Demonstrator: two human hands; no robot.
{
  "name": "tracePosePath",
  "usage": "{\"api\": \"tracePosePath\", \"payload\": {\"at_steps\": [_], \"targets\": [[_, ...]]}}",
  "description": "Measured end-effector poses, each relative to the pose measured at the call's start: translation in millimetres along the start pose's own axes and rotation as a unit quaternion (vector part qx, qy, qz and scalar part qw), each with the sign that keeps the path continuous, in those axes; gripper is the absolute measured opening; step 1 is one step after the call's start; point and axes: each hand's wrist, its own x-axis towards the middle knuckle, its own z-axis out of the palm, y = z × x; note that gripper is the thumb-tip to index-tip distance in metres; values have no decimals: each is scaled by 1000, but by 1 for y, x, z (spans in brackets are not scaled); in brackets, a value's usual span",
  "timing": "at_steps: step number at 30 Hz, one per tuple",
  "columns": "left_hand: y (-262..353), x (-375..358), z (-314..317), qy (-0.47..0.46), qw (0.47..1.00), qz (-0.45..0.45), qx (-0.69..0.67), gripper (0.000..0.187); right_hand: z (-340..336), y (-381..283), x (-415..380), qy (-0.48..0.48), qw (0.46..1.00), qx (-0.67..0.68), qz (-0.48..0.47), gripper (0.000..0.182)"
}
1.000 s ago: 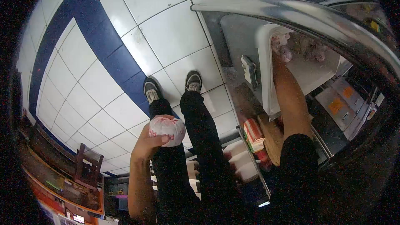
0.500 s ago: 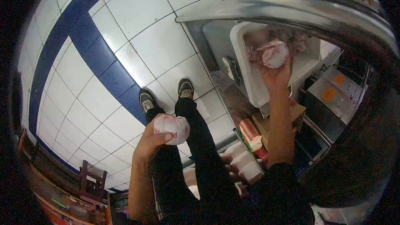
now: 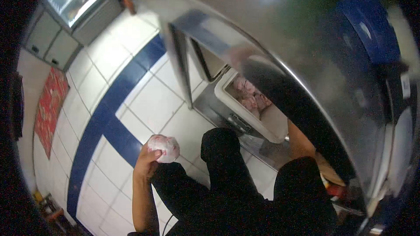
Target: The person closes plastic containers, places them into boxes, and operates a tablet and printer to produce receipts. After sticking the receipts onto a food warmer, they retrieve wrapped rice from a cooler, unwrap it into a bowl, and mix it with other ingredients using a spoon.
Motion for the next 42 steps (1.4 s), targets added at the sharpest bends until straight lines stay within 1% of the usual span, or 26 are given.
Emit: {"api": "tracePosePath", "payload": {"at_steps": [1,2,3,4,6,8,9,10,13,14,16,18,19,20,23,29,31,33,34,35,36,37,38,39,40,42], "targets": [[-9,6,-11,8,1000,8,-1,61,-2,4,4,-7,963,-224,-150,47],[-14,5,-14,-8,1000,17,13,61,-13,17,2,-60,948,-312,-24,47],[-19,7,-18,2,999,38,2,61,-16,33,2,-108,915,-364,135,46],[-26,13,-20,14,998,58,-10,62,-18,50,0,-143,868,-414,232,46],[-49,17,-21,2,998,68,-15,60,-17,80,-11,-174,792,-499,306,45],[-76,19,-7,51,991,76,-99,59,-16,100,-14,-190,748,-543,331,44],[-85,19,-6,64,992,64,-91,59,-15,109,-14,-197,738,-551,335,44],[-94,20,-2,38,992,56,-108,59,-13,113,-17,-205,728,-559,341,43],[-106,16,22,47,991,46,-119,57,-9,120,-20,-232,710,-570,343,42],[-111,16,23,35,993,33,-106,57,-7,123,-21,-241,706,-572,342,42],[-120,14,17,31,995,20,-95,57,-5,128,-21,-255,699,-576,338,41],[-132,10,12,24,998,16,-49,57,0,129,-18,-273,694,-578,332,40],[-135,6,13,48,997,17,-53,57,4,129,-15,-285,691,-578,329,40],[-140,2,11,49,997,7,-61,57,8,130,-10,-300,687,-577,325,39],[-143,-8,8,73,989,27,-124,58,16,128,-8,-343,677,-564,326,38],[-142,-22,-1,96,989,47,-101,58,33,124,-26,-401,647,-571,310,36],[-137,-23,8,76,991,50,-103,58,35,123,-25,-423,617,-594,297,35],[-130,-19,1,72,990,73,-93,59,40,111,-17,-462,567,-624,275,34],[-129,-21,-8,104,990,80,-42,59,46,100,-15,-493,534,-635,261,34],[-139,-21,-23,117,988,103,-13,57,54,86,-16,-530,489,-648,247,33],[-134,-19,-22,152,983,85,-62,57,66,73,-15,-565,451,-651,231,33],[-157,-19,-45,169,966,164,-102,63,78,61,-16,-601,409,-651,217,33],[-168,-20,-67,193,956,167,-145,65,80,68,-29,-575,556,-566,202,34],[-170,-17,-77,285,926,157,-190,63,87,69,-36,-581,597,-523,183,34],[-184,-11,-101,246,920,182,-244,61,96,66,-40,-596,601,-501,179,34],[-193,-15,-124,257,916,147,-273,58,126,71,-46,-627,583,-483,181,34]]}}
